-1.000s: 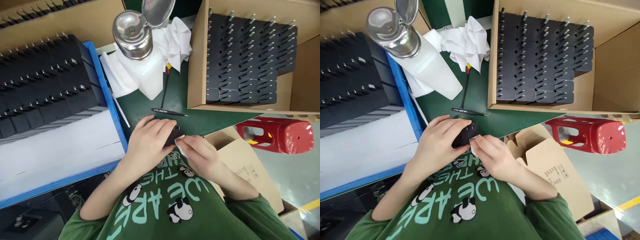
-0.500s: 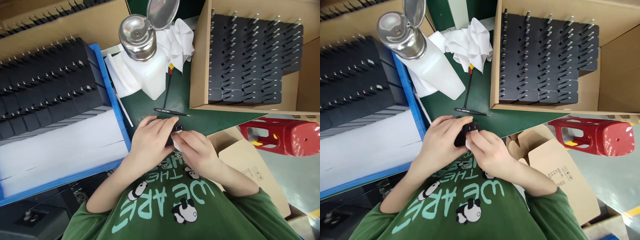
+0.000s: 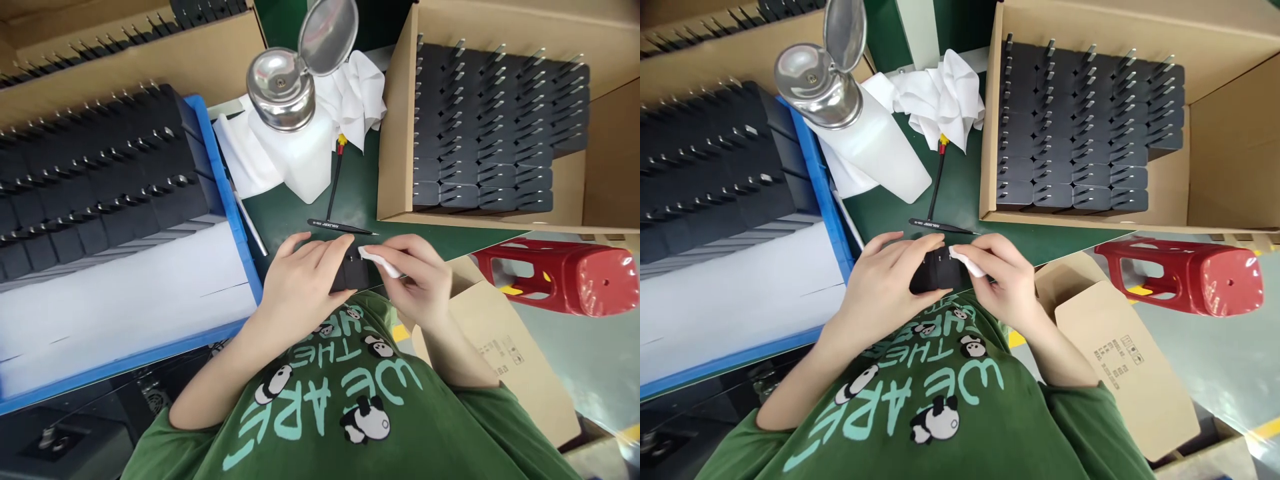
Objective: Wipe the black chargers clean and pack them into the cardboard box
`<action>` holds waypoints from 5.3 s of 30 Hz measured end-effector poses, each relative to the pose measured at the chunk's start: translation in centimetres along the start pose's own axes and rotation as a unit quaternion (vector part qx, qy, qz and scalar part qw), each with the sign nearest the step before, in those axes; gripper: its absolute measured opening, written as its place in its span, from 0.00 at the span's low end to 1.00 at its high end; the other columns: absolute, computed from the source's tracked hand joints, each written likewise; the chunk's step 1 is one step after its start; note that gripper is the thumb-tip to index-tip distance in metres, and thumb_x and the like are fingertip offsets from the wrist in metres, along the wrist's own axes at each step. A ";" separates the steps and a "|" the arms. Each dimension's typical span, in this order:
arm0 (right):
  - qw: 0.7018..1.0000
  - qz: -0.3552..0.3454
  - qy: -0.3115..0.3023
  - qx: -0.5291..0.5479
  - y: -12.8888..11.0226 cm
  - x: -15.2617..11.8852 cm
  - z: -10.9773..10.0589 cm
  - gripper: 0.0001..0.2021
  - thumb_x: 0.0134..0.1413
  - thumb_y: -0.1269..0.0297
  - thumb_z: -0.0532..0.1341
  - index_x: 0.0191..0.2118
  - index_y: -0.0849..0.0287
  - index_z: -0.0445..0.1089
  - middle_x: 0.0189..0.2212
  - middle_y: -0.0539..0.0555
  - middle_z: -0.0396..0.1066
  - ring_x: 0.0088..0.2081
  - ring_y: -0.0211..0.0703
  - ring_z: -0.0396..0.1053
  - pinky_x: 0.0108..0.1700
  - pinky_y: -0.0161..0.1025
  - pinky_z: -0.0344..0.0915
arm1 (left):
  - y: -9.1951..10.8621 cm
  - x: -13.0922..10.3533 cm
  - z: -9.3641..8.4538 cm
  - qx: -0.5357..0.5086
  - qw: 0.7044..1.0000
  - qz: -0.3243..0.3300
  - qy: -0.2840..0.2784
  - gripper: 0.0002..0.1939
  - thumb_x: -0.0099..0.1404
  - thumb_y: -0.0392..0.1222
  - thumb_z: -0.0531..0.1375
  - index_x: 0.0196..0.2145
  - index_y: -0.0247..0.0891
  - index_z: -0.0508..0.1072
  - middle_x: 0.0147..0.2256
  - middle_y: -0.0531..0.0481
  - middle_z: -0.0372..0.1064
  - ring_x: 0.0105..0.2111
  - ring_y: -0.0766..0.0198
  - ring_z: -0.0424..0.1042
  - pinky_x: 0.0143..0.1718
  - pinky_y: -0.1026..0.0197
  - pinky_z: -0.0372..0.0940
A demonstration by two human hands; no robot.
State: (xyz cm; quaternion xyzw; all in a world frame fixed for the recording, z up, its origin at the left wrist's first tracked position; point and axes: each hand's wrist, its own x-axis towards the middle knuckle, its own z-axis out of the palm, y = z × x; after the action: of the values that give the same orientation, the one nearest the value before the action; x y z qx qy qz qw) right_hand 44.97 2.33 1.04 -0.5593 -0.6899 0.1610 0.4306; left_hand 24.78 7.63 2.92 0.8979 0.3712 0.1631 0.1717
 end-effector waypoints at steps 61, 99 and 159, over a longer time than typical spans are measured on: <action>0.966 -0.061 -0.247 0.049 -3.1 8.3 -0.1 0.10 0.65 0.71 0.62 0.46 0.52 0.78 0.40 0.52 0.76 0.39 0.39 0.74 0.38 0.39 0.71 | -1.2 -7.1 -1.2 -0.010 0.973 0.177 0.151 0.04 0.68 0.31 0.63 0.39 0.36 0.78 0.42 0.48 0.81 0.44 0.61 0.79 0.50 0.58 0.74; 0.974 -0.061 -0.097 -0.194 -1.4 4.7 -1.2 0.11 0.63 0.77 0.57 0.45 0.58 0.73 0.38 0.56 0.74 0.38 0.44 0.73 0.36 0.38 0.70 | -2.0 -6.6 -3.5 -0.048 0.995 -0.067 0.057 0.30 0.64 0.45 0.69 0.59 0.34 0.66 0.57 0.33 0.68 0.56 0.43 0.71 0.53 0.43 0.72; 0.980 0.020 -0.192 -0.049 -2.6 2.3 1.1 0.28 0.55 0.45 0.69 0.57 0.52 0.68 0.51 0.59 0.70 0.47 0.51 0.74 0.43 0.43 0.73 | -3.0 -4.8 -2.2 -0.222 0.955 -0.190 0.051 0.28 0.58 0.50 0.73 0.51 0.42 0.71 0.48 0.44 0.73 0.49 0.50 0.72 0.51 0.50 0.70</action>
State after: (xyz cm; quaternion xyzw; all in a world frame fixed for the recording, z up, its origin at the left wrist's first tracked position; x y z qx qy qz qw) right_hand 42.53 3.89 3.19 -0.5524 -0.7552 0.2400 0.2588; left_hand 18.81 6.52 2.76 0.7408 0.4974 0.2512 0.3752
